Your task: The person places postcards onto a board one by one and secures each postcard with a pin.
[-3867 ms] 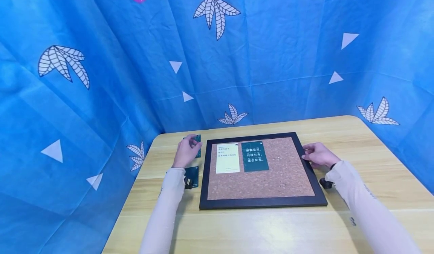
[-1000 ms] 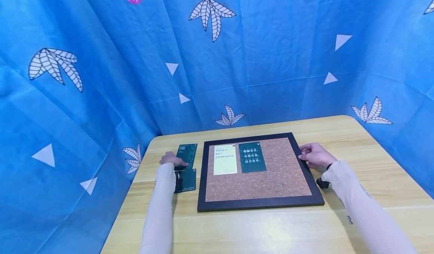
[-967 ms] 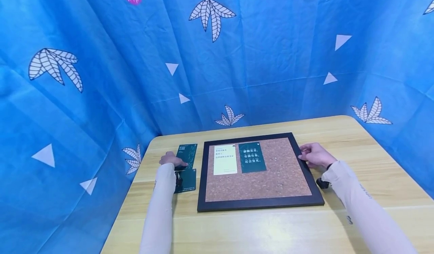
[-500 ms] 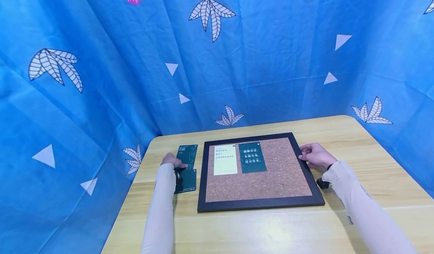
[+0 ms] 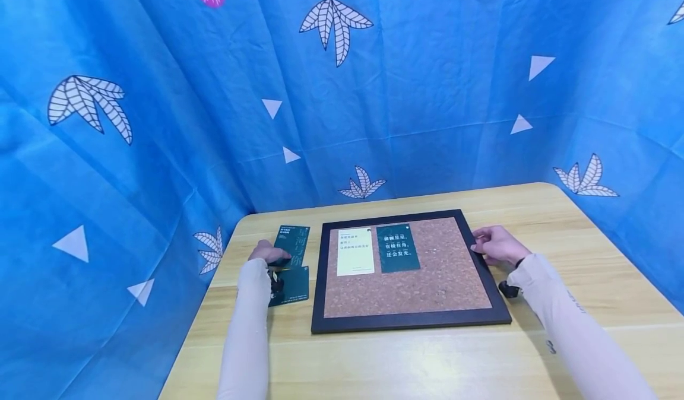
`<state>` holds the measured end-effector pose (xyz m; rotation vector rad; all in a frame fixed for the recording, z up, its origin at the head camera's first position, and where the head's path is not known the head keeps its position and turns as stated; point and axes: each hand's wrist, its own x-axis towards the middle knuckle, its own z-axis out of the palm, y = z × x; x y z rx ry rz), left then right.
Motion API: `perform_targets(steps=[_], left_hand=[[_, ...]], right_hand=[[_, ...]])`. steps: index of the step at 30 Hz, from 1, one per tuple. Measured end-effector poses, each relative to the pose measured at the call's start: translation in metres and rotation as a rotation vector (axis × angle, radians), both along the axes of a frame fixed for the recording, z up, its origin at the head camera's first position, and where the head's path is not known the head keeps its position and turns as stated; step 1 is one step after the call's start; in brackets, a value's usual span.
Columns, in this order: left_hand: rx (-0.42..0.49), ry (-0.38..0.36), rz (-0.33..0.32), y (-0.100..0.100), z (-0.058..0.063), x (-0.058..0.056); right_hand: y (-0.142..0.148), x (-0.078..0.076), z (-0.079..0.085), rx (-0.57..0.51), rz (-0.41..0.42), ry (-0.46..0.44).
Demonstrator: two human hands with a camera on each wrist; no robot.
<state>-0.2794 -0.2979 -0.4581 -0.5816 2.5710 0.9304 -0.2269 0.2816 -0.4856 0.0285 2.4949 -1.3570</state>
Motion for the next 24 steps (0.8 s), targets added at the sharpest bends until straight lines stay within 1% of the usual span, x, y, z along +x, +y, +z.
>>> perform_targets(steps=[2,5,8,10,15,17,23,24], left_hand=[[0.027,0.005,0.002,-0.003,-0.001,-0.001],[0.065,0.014,0.013,-0.009,-0.005,-0.005],[0.095,0.044,0.014,-0.015,-0.011,-0.009],[0.119,0.077,0.021,-0.02,-0.016,-0.011],[0.238,0.13,0.049,-0.031,-0.025,-0.015],[0.286,0.131,0.057,-0.033,-0.026,-0.016],[0.387,0.121,0.068,-0.036,-0.026,-0.014],[0.398,0.12,0.07,-0.036,-0.027,-0.013]], right_hand=[[0.0,0.0,-0.001,0.001,0.001,0.002],[0.001,-0.001,-0.001,0.007,-0.002,0.005],[0.002,-0.001,-0.003,0.015,0.003,0.01],[0.002,-0.002,-0.003,0.013,-0.002,0.005],[0.003,-0.002,-0.003,-0.003,-0.008,-0.002],[0.003,-0.003,-0.004,-0.002,-0.005,0.0],[0.003,-0.005,-0.006,-0.001,-0.001,-0.004],[0.003,-0.005,-0.006,-0.008,-0.014,-0.007]])
